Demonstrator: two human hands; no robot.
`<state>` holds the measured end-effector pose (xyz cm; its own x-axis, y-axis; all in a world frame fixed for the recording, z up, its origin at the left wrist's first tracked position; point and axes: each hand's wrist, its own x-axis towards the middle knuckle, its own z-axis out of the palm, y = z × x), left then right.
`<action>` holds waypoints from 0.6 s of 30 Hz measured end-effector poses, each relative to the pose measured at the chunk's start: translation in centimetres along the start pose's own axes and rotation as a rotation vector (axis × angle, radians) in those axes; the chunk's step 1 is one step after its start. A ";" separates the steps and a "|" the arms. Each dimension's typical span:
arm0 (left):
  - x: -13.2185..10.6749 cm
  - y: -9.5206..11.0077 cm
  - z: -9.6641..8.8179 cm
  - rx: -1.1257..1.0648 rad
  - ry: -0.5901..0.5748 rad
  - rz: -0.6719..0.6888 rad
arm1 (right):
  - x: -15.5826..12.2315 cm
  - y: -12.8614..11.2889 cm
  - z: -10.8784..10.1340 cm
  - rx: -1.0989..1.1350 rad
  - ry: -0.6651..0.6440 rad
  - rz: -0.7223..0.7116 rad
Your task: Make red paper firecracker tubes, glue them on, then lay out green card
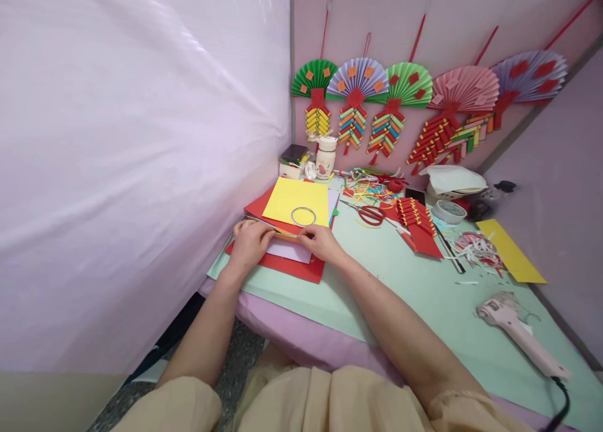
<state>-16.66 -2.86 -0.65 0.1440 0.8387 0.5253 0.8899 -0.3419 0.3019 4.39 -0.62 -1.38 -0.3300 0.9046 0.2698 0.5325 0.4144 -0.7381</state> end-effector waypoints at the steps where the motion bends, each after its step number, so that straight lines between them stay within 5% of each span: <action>1: -0.3 0.3 0.0 -0.003 0.039 -0.018 | 0.1 0.0 0.0 0.007 0.006 0.019; 5: -1.9 1.8 0.3 -0.134 0.246 -0.211 | 0.2 0.2 0.2 0.020 0.034 0.040; 12: -1.3 1.8 1.2 -1.080 -0.078 -0.840 | 0.2 0.0 0.1 0.120 0.020 0.109; 18: -0.4 2.0 1.3 -1.225 -0.051 -0.949 | 0.1 -0.4 0.0 0.188 -0.019 0.165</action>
<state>-14.38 -3.32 -1.34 -0.2116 0.9454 -0.2480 -0.2221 0.2006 0.9542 4.14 -0.67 -1.02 -0.2656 0.9558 0.1257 0.4263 0.2334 -0.8740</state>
